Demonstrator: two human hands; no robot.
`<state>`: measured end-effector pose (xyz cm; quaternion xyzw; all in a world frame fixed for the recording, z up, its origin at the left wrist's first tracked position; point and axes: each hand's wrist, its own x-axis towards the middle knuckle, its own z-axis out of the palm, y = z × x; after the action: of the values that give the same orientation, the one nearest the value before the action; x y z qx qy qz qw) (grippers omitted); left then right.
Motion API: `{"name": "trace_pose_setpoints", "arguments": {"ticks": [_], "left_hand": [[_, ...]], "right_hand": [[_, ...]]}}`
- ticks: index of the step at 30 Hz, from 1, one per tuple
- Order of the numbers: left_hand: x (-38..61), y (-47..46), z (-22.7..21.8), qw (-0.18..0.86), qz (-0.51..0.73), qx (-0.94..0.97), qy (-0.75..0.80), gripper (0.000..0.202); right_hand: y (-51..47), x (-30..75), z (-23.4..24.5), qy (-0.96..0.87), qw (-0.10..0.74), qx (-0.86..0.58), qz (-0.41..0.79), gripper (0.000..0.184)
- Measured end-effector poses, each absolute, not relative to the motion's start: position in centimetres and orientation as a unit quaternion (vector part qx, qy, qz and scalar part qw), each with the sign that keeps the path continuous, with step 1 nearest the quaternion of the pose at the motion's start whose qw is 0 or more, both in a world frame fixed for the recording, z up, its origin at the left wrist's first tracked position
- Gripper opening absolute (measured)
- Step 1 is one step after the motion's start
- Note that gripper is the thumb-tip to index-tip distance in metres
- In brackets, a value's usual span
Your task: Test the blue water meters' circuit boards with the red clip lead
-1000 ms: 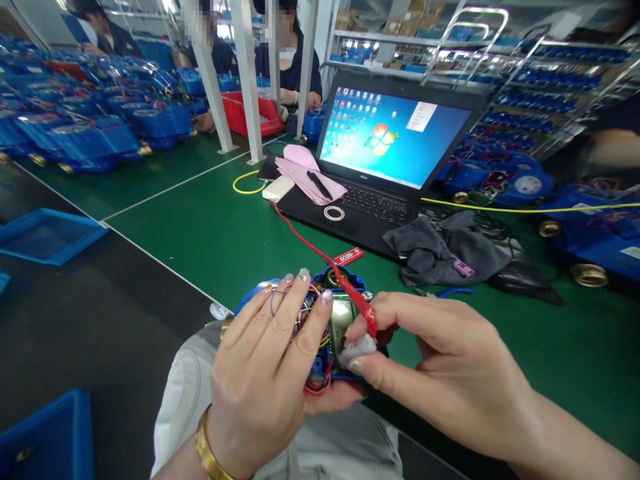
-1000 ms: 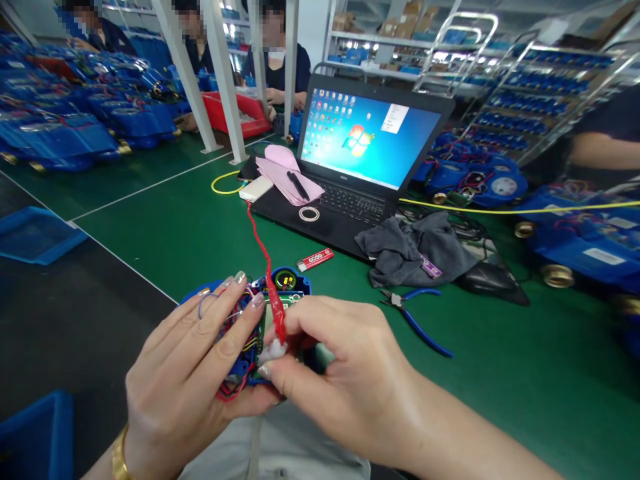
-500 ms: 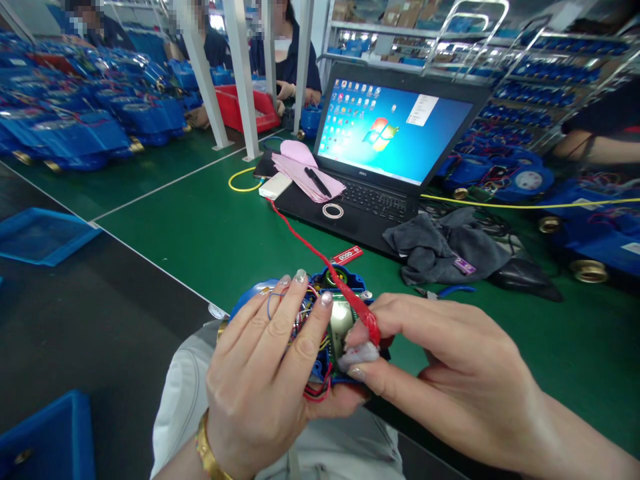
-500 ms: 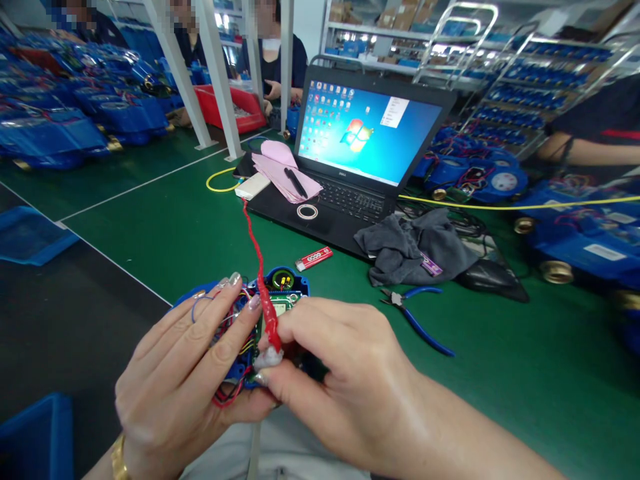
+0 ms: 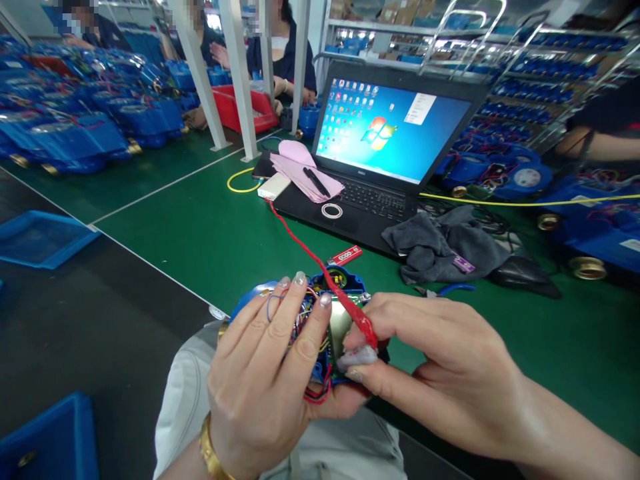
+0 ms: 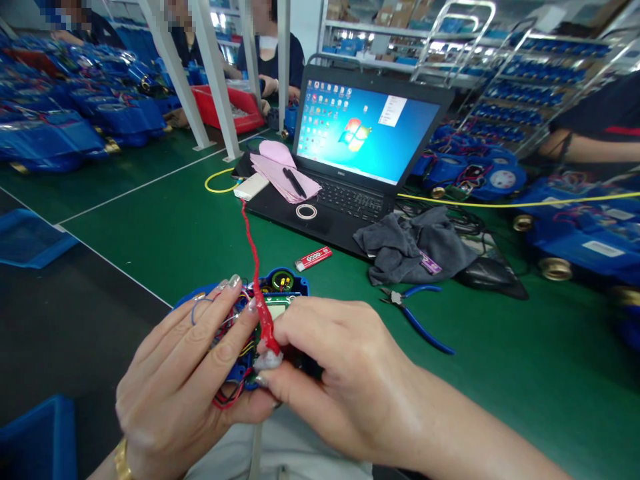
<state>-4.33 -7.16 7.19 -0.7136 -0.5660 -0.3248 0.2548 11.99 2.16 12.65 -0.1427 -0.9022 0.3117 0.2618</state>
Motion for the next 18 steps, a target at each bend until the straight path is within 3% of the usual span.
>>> {"name": "trace_pose_setpoints", "arguments": {"ticks": [18], "left_hand": [[-4.29, -7.13, 7.10, 0.266, -0.336, -0.711, -0.558, 0.057]], "right_hand": [[2.29, 11.96, 12.08, -0.889, 0.249, -0.125, 0.363, 0.008]]}}
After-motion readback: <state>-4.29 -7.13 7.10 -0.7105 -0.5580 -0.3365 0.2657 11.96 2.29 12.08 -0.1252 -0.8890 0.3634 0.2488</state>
